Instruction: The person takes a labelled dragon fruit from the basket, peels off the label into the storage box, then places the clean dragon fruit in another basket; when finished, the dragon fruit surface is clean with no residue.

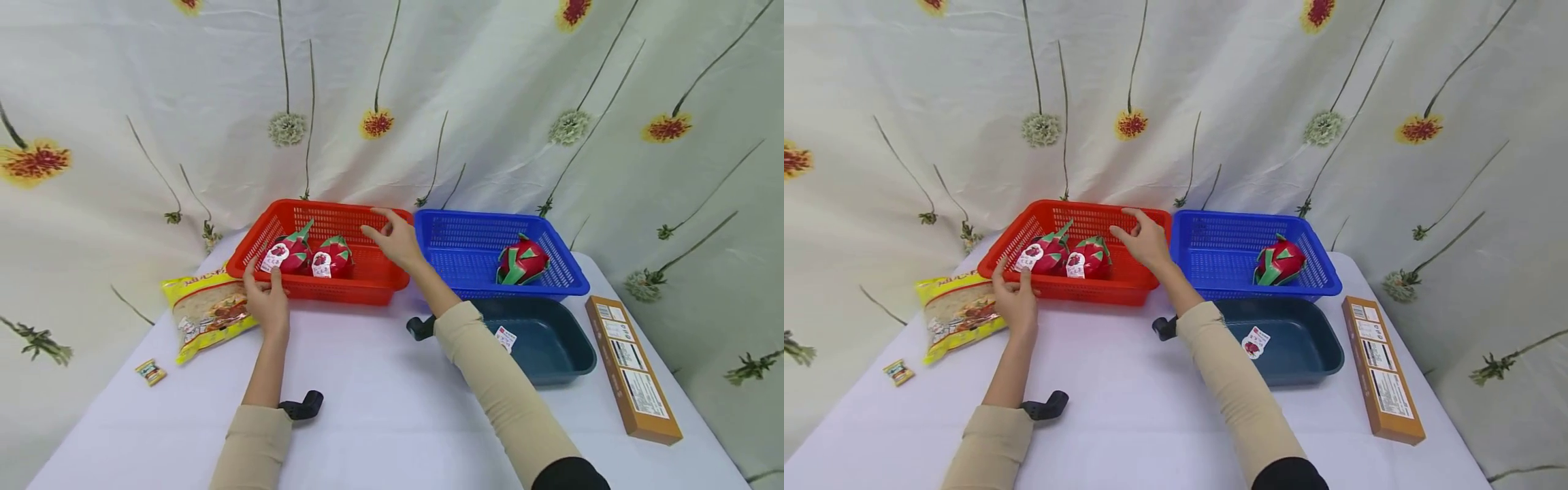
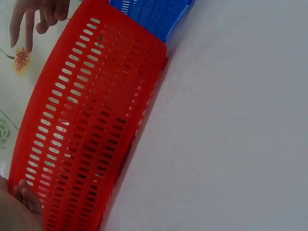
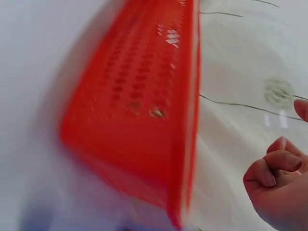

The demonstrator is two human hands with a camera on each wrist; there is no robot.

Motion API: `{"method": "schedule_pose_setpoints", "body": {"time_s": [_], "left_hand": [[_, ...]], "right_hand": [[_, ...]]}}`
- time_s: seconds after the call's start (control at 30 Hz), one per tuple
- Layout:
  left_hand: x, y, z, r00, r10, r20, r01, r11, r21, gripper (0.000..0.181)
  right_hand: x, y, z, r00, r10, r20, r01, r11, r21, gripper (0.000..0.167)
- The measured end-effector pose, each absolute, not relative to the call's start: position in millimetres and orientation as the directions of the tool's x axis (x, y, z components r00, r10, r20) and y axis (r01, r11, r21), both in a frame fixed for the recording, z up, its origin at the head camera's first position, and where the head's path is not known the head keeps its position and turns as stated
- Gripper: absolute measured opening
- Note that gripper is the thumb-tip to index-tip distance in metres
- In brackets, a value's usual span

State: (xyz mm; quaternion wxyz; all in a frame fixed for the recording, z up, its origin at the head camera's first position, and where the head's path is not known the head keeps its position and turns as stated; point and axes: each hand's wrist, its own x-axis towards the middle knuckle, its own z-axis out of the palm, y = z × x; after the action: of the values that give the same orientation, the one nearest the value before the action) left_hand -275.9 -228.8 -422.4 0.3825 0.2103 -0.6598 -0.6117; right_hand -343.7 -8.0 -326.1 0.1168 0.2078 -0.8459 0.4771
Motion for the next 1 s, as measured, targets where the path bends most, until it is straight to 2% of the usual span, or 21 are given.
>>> {"method": "schedule_pose_setpoints", "body": {"time_s": [0.13,0.23,0.53,0.73,1.0], "left_hand": [[-280,-228,-425,-0.66,-0.718,0.221,0.247,0.07,0.966,0.041],[-281,-229,-426,-0.682,-0.7,0.212,0.261,0.038,0.965,0.042],[-282,-233,-435,-0.684,-0.692,0.232,0.32,0.002,0.948,0.042],[-281,-230,-437,-0.672,-0.698,0.249,0.327,0.023,0.945,0.04],[-280,-231,-433,-0.677,-0.692,0.249,0.322,0.025,0.946,0.04]], "right_hand": [[-354,-38,-340,-0.931,-0.257,0.258,-0.359,0.527,-0.77,0.062],[-361,-53,-349,-0.942,-0.271,0.198,-0.324,0.578,-0.749,0.067],[-374,-80,-377,-0.941,-0.338,-0.013,-0.244,0.704,-0.666,0.081],[-377,-84,-389,-0.905,-0.409,-0.117,-0.205,0.661,-0.722,0.089],[-382,-87,-388,-0.884,-0.453,-0.115,-0.182,0.56,-0.808,0.088]]}}
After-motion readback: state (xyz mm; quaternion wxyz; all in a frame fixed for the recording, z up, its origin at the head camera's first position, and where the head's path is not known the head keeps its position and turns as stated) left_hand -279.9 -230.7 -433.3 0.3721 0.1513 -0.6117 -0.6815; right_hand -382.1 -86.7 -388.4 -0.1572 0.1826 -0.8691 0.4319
